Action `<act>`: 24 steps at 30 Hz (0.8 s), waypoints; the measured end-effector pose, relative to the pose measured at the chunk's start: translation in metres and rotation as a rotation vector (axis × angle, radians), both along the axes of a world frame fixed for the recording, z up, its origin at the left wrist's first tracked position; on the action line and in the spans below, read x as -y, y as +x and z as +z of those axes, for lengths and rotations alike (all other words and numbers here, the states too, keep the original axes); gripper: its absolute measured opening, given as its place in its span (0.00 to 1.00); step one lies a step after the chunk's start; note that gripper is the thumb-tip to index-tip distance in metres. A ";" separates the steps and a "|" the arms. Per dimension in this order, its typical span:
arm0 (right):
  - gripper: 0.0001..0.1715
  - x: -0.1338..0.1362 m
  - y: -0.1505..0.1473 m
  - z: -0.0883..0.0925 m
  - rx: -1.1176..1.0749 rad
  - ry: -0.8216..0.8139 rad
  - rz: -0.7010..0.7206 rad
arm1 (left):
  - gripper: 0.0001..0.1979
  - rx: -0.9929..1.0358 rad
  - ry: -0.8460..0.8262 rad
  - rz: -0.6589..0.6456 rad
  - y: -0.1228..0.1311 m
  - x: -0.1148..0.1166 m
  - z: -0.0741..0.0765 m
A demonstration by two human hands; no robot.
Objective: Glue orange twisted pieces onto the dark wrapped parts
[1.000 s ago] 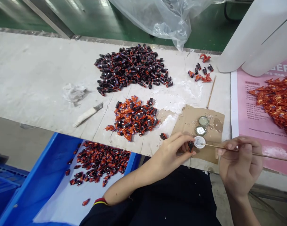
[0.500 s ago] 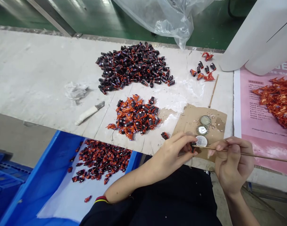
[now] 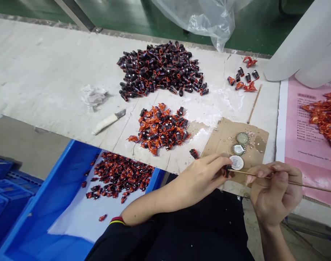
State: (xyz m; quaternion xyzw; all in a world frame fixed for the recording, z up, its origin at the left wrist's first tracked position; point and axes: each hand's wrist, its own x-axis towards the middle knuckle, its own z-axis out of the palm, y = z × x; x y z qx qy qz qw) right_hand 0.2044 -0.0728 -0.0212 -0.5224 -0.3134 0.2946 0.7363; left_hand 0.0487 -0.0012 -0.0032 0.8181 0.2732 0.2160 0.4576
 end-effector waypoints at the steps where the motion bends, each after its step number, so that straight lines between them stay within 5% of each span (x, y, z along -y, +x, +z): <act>1: 0.04 0.000 0.001 -0.001 0.010 0.007 -0.004 | 0.09 -0.001 -0.007 -0.002 0.000 0.000 0.000; 24: 0.05 -0.004 0.006 -0.001 -0.048 0.091 0.030 | 0.09 0.099 -0.163 0.015 0.002 -0.003 0.003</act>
